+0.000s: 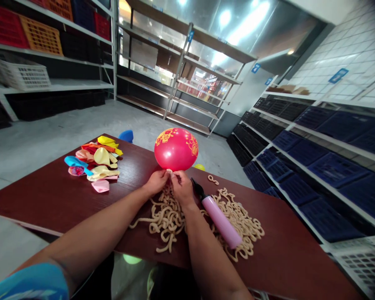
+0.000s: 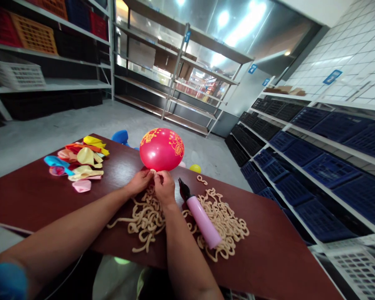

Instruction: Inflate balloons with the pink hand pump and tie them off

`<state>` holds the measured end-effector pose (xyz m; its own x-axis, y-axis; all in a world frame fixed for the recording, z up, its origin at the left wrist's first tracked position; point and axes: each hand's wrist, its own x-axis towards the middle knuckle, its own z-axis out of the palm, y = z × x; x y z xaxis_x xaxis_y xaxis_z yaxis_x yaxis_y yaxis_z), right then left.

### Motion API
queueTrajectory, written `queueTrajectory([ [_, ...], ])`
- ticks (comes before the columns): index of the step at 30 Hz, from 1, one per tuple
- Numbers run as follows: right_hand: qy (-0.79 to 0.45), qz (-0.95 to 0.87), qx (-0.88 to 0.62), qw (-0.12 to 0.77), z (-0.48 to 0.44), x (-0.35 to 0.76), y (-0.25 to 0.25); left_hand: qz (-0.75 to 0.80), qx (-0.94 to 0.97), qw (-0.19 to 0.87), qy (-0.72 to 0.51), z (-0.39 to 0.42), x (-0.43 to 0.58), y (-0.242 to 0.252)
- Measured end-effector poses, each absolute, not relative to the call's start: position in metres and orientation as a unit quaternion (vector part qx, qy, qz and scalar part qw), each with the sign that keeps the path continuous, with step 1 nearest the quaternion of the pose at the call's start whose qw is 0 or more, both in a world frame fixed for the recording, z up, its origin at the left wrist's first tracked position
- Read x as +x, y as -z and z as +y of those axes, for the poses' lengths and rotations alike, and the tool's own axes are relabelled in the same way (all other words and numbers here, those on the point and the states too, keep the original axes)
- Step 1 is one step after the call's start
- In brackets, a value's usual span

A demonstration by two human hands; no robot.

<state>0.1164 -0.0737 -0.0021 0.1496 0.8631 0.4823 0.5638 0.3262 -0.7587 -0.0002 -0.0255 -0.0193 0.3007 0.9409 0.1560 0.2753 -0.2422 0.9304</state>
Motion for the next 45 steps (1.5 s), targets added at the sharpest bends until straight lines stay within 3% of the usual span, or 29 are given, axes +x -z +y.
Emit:
queueTrajectory([
  [3, -0.313, -0.549, -0.557, 0.539, -0.071, 0.116, 0.006, 0.433, 0.658, 0.478, -0.387, -0.028, 0.002, 0.02],
  [6, -0.384, -0.499, -0.534, 0.565, -0.068, 0.115, 0.009, 0.397, 0.636, 0.535, -0.39, -0.029, 0.003, 0.024],
  [18, -0.374, -0.509, -0.52, 0.575, -0.074, 0.112, -0.001, 0.386, 0.551, 0.634, -0.381, -0.03, 0.002, 0.022],
  [32, -0.348, -0.512, -0.542, 0.569, -0.074, 0.11, 0.001, 0.436, 0.634, 0.52, -0.372, -0.027, 0.001, 0.026],
  [39, -0.398, -0.477, -0.528, 0.579, -0.071, 0.109, 0.001, 0.345, 0.496, 0.706, -0.369, -0.032, 0.002, 0.019],
  [45, -0.348, -0.487, -0.55, 0.582, -0.065, 0.114, 0.008, 0.298, 0.452, 0.768, -0.342, -0.036, -0.002, 0.008],
])
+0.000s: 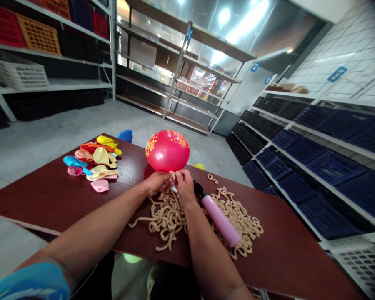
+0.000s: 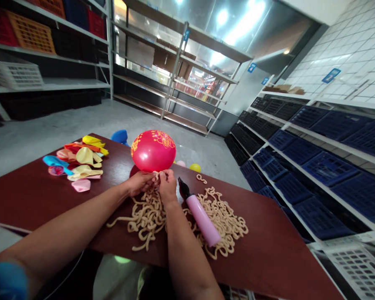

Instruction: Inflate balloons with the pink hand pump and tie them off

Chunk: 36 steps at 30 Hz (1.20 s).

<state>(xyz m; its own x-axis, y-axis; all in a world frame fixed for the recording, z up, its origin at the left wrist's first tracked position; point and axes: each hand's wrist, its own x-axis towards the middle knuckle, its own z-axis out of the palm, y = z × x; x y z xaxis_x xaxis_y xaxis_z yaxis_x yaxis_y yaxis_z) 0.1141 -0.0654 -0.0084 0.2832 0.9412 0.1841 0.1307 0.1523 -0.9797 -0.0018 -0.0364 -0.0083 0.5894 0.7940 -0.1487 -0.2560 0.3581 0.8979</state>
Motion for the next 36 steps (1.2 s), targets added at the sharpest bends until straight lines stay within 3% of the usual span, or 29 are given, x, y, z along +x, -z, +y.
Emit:
queueTrajectory([
  [9, -0.155, -0.478, -0.637, 0.584, -0.058, 0.133, 0.018, 0.278, 0.403, 0.84, -0.233, -0.035, -0.007, 0.003],
  [24, -0.176, -0.437, -0.647, 0.599, -0.049, 0.133, 0.036, 0.282, 0.441, 0.814, -0.253, -0.035, -0.009, 0.007],
  [28, -0.261, -0.396, -0.625, 0.62, -0.048, 0.13, 0.035, 0.365, 0.503, 0.706, -0.341, -0.031, -0.007, 0.011],
  [32, -0.393, -0.303, -0.566, 0.658, -0.048, 0.127, 0.027, 0.489, 0.609, 0.48, -0.4, -0.021, -0.011, 0.017],
  [36, -0.422, -0.273, -0.502, 0.704, -0.048, 0.131, 0.018, 0.5, 0.708, 0.308, -0.393, -0.013, -0.015, 0.021],
])
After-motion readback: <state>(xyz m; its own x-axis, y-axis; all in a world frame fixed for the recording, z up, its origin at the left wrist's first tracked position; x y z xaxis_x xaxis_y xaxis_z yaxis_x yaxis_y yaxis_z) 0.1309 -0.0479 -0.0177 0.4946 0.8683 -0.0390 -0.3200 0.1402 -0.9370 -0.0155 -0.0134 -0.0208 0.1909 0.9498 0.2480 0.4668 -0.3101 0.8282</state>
